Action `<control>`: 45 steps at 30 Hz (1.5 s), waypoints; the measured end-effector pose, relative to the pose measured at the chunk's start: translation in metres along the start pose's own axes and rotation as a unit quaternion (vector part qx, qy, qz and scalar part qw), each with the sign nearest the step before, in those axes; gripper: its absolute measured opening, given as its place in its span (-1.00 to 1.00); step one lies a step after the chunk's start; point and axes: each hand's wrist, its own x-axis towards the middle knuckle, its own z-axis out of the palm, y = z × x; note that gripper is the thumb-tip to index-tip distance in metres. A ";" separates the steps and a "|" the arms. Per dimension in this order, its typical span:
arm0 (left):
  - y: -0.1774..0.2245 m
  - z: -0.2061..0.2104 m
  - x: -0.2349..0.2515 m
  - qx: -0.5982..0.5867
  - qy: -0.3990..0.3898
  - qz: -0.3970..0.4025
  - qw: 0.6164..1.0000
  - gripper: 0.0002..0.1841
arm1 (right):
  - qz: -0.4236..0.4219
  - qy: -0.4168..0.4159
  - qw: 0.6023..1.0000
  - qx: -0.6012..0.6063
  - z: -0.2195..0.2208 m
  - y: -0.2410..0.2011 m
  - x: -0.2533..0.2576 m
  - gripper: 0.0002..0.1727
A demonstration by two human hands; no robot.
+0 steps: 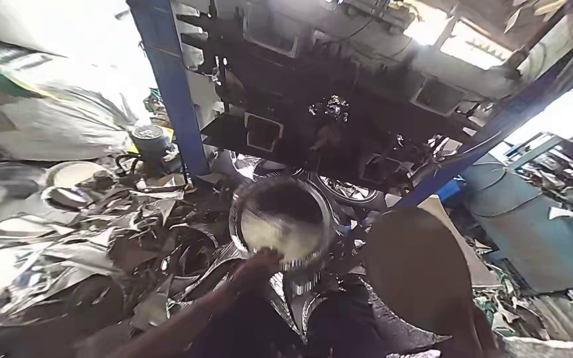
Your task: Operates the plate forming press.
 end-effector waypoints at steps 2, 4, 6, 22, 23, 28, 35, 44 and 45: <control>0.038 -0.001 -0.061 -0.061 -0.005 0.008 0.998 -0.80 | -0.091 -0.051 0.993 -0.052 0.006 0.007 -0.004 -0.74; 0.062 -0.006 -0.112 -0.086 0.014 -0.044 0.995 -0.56 | -0.169 -0.141 0.966 -0.134 0.024 0.002 -0.028 -0.75; 0.071 -0.013 -0.147 -0.094 0.064 -0.118 0.986 -0.40 | -0.210 -0.282 0.922 -0.166 0.044 0.003 -0.068 -0.76; 0.059 -0.057 -0.033 -0.334 0.085 -0.513 0.786 -0.18 | -0.335 -0.674 0.644 -0.137 0.160 -0.024 -0.156 -0.16; 0.065 -0.059 -0.025 -0.303 0.089 -0.477 0.821 -0.30 | -0.370 -0.645 0.648 -0.165 0.177 -0.027 -0.141 -0.12; 0.076 -0.061 -0.030 -0.225 0.195 -0.351 0.888 -0.51 | -0.346 -0.600 0.673 -0.260 0.226 -0.049 -0.056 -0.59; 0.076 -0.018 -0.097 -0.313 0.360 -0.466 0.745 -0.58 | -0.025 -0.634 0.701 -0.325 0.184 0.067 -0.030 -0.32; 0.068 -0.025 -0.076 -0.324 0.374 -0.431 0.755 -0.61 | -0.012 -0.388 0.847 -0.363 0.153 0.112 -0.013 -0.63; 0.063 -0.028 -0.085 -0.334 0.403 -0.459 0.718 -0.64 | 0.003 -0.358 0.852 -0.382 0.142 0.129 -0.003 -0.62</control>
